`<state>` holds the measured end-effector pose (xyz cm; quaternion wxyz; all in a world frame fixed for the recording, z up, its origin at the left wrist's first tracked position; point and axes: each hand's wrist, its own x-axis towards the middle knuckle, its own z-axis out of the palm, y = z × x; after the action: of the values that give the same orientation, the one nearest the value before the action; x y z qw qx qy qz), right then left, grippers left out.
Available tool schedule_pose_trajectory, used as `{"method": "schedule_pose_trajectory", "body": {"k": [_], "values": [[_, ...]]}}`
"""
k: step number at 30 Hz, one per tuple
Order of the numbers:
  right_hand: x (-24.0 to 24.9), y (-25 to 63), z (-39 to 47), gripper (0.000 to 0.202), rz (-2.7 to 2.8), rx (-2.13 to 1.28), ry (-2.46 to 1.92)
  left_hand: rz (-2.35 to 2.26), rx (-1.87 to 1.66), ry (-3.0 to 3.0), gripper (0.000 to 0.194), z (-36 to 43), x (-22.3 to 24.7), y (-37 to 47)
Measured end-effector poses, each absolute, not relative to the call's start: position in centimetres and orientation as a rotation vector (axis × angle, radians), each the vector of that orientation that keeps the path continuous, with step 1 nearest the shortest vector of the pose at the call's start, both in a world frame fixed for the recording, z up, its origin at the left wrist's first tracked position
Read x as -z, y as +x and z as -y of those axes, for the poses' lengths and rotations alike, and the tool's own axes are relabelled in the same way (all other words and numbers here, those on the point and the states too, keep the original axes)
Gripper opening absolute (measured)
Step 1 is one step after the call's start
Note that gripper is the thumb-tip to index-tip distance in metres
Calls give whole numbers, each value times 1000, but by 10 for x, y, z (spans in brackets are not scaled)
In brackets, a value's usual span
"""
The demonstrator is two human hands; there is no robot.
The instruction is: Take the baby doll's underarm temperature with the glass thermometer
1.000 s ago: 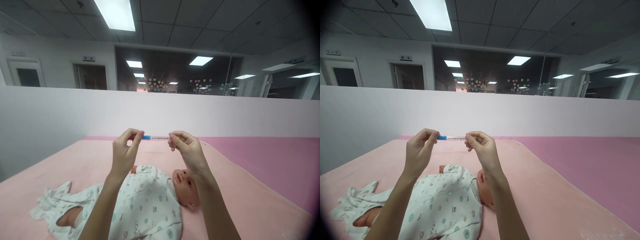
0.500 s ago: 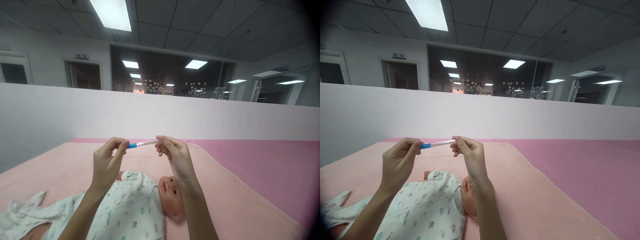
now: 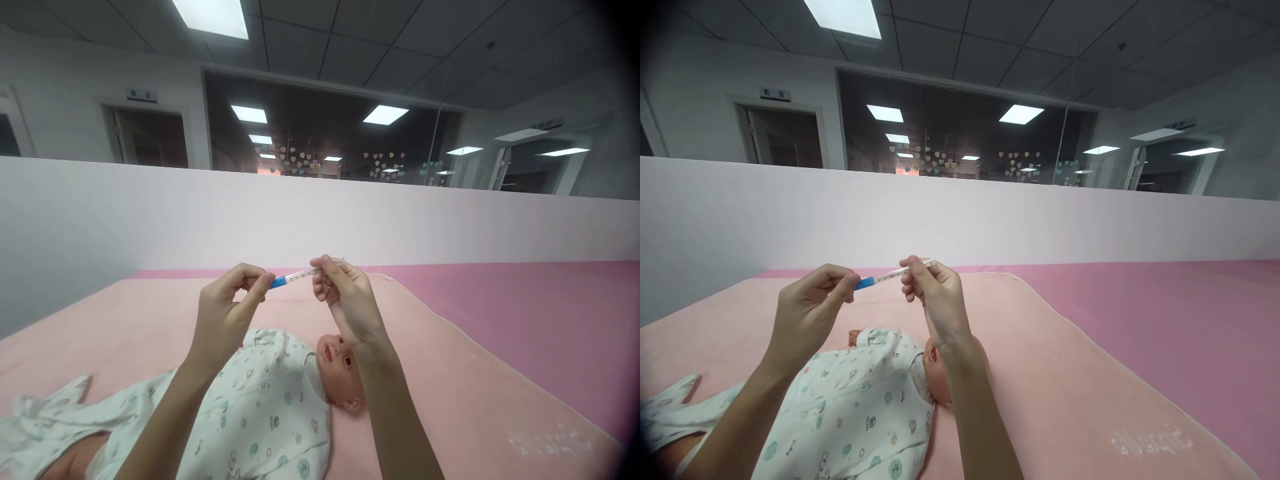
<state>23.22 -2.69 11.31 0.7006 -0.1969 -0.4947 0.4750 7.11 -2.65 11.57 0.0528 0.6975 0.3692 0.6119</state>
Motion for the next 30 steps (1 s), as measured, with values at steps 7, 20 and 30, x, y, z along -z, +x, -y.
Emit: {"method": "schedule_pose_trajectory", "body": {"k": [7, 20, 30], "values": [[-122, 262, 36, 21, 964, -993, -423, -1038, -1815, 2063, 21, 17, -115, 66], [-105, 256, 12, 25, 1259, -762, -513, -974, -1958, 1953, 24, 5, -122, 36], [-95, 247, 11, 34, 1354, -705, -665, -980, -2061, 2018, 26, 19, -128, 37]]}}
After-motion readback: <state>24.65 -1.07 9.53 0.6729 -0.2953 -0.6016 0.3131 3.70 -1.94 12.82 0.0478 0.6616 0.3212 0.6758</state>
